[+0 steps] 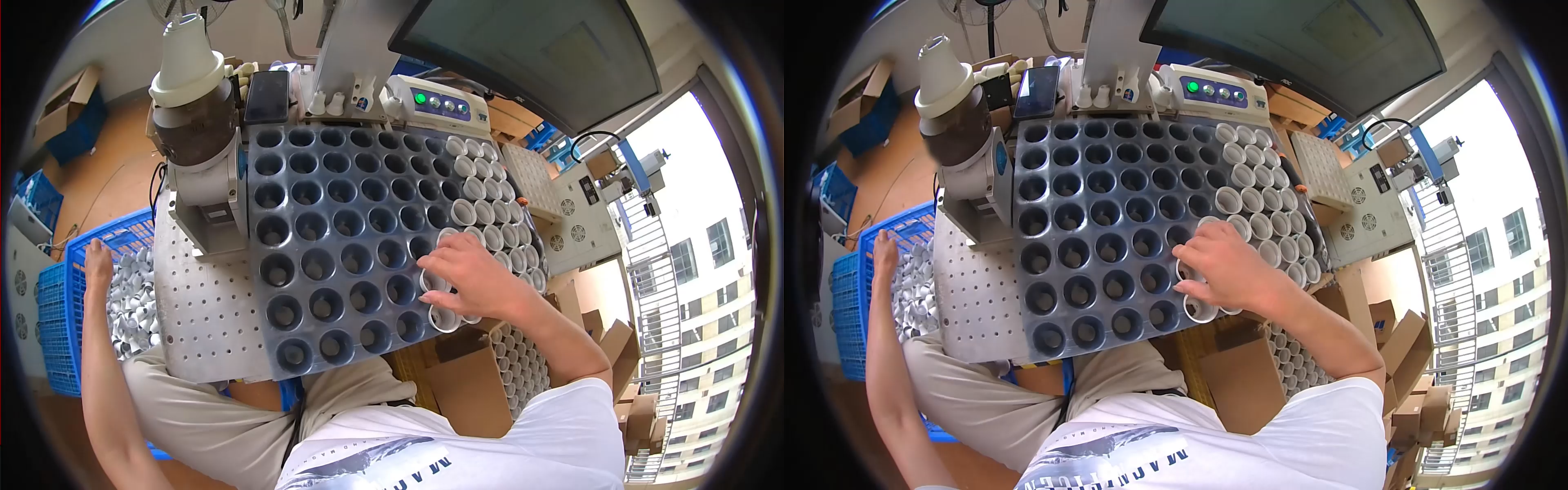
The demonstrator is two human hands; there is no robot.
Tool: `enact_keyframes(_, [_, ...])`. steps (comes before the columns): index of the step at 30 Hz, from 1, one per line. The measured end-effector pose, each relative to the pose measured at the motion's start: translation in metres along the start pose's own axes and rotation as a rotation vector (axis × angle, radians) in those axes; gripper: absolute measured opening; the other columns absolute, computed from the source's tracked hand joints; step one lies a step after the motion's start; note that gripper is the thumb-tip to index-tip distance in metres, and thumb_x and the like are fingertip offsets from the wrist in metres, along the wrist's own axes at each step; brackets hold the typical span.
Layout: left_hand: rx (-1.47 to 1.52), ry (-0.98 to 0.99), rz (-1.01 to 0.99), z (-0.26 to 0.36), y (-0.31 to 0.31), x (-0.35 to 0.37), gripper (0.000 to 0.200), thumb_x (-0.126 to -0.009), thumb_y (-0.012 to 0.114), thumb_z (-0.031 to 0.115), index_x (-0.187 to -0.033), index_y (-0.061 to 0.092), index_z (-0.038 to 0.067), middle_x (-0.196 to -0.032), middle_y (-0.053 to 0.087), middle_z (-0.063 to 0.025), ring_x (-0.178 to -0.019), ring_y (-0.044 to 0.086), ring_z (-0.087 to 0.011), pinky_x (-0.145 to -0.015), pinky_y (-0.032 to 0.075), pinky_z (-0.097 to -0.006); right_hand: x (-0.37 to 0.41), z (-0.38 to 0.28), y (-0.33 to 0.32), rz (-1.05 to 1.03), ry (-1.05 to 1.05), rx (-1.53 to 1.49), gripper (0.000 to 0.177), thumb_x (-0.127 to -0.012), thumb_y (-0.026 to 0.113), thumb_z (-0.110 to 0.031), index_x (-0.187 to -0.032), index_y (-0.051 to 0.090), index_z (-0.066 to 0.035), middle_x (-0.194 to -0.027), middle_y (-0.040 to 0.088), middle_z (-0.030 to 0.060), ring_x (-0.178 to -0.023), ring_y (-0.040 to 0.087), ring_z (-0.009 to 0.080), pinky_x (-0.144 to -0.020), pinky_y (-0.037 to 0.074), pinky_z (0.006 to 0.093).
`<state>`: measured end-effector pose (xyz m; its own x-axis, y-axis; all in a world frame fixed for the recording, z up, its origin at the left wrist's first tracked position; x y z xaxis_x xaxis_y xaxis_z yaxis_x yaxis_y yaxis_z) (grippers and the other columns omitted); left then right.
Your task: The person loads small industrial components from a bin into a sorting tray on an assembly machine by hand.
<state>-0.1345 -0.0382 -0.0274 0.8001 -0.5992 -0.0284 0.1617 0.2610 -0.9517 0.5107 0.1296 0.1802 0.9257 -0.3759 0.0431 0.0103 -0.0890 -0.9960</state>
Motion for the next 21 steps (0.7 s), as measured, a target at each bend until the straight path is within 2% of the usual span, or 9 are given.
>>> enact_keyframes(4, [0.018,0.025,0.021,-0.005,0.002,0.002,0.037,-0.083,0.040,0.022,-0.110,0.050,-0.001,-0.110,0.053,-0.0310,-0.106,0.048,-0.0469,-0.091,0.038,-0.0491,0.001,0.004,-0.001,-0.081,0.061,-0.060,0.040,-0.073,0.073,-0.025,-0.104,0.060,-0.004,-0.089,0.059,0.0116,-0.093,0.056,0.0298,-0.081,0.044,0.0379])
enact_keyframes(7, [0.028,0.058,0.039,-0.007,0.007,-0.002,0.032,-0.083,0.040,0.017,-0.106,0.050,-0.003,-0.106,0.053,-0.0316,-0.103,0.048,-0.0475,-0.089,0.038,-0.0498,-0.004,0.025,-0.052,0.217,0.159,-0.236,0.036,-0.074,0.069,-0.018,-0.105,0.058,-0.003,-0.087,0.057,0.0125,-0.081,0.055,0.0304,-0.073,0.046,0.0365])
enact_keyframes(8, [0.034,0.068,0.050,-0.007,0.009,-0.004,0.030,-0.082,0.040,0.015,-0.104,0.050,-0.003,-0.105,0.054,-0.0318,-0.102,0.048,-0.0477,-0.089,0.038,-0.0500,-0.005,0.034,-0.064,0.287,0.210,-0.277,0.027,-0.075,0.065,-0.016,-0.098,0.059,-0.003,-0.084,0.057,0.0129,-0.079,0.055,0.0312,-0.073,0.046,0.0375])
enact_keyframes(12, [0.079,0.143,0.119,0.001,0.008,-0.003,0.024,-0.081,0.041,0.011,-0.097,0.048,-0.005,-0.098,0.053,-0.0323,-0.097,0.048,-0.0483,-0.085,0.037,-0.0510,-0.008,0.089,-0.040,0.019,0.464,-0.199,0.023,-0.076,0.065,-0.022,-0.085,0.061,-0.002,-0.080,0.057,0.0146,-0.088,0.058,0.0312,-0.074,0.046,0.0387])
enact_keyframes(15, [0.116,0.182,0.139,0.000,0.009,-0.001,0.020,-0.080,0.040,0.008,-0.094,0.047,-0.006,-0.094,0.053,-0.0321,-0.093,0.049,-0.0483,-0.082,0.038,-0.0505,-0.010,0.085,-0.021,-0.152,0.557,-0.201,0.026,-0.076,0.066,-0.023,-0.092,0.060,-0.003,-0.080,0.058,0.0128,-0.082,0.057,0.0288,-0.072,0.044,0.0361])
enact_keyframes(18, [0.119,0.195,0.098,0.005,0.012,0.004,0.020,-0.080,0.039,0.006,-0.094,0.047,-0.006,-0.092,0.054,-0.0316,-0.090,0.050,-0.0491,-0.079,0.040,-0.0493,-0.011,0.075,-0.004,-0.165,0.404,0.096,0.040,-0.075,0.070,-0.029,-0.105,0.059,-0.004,-0.089,0.061,0.0153,-0.092,0.059,0.0323,-0.080,0.045,0.0402])
enact_keyframes(19, [0.115,0.192,0.081,0.006,0.011,0.006,0.020,-0.080,0.039,0.005,-0.095,0.048,-0.006,-0.091,0.055,-0.0314,-0.089,0.050,-0.0495,-0.077,0.041,-0.0489,-0.013,0.077,0.002,-0.260,0.425,0.095,0.045,-0.074,0.071,-0.030,-0.109,0.058,-0.005,-0.092,0.062,0.0160,-0.095,0.058,0.0328,-0.082,0.045,0.0411])
enact_keyframes(20, [0.090,0.248,0.172,-0.004,0.019,-0.005,0.022,-0.080,0.038,0.003,-0.097,0.049,-0.006,-0.083,0.057,-0.0282,-0.076,0.056,-0.0440,-0.067,0.044,-0.0464,-0.015,0.079,0.007,-0.355,0.443,0.096,0.049,-0.073,0.071,-0.032,-0.112,0.057,-0.005,-0.095,0.062,0.0167,-0.098,0.058,0.0333,-0.085,0.045,0.0419])
enact_keyframes(21, [0.122,0.165,0.077,0.003,0.010,0.003,0.026,-0.080,0.039,0.005,-0.101,0.048,-0.006,-0.092,0.055,-0.0300,-0.087,0.053,-0.0449,-0.076,0.042,-0.0467,-0.017,0.080,0.010,-0.450,0.460,0.098,0.053,-0.073,0.072,-0.033,-0.115,0.056,-0.006,-0.098,0.063,0.0174,-0.101,0.058,0.0338,-0.087,0.044,0.0428])
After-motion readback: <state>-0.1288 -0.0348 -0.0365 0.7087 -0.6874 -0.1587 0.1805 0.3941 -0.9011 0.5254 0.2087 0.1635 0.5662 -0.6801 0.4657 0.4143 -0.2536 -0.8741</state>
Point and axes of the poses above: each hand's wrist, its own x-axis away from the middle knuckle, its own y-axis out of the palm, z = x × y, the point moved 9 cm from there along -x, towards the middle knuckle
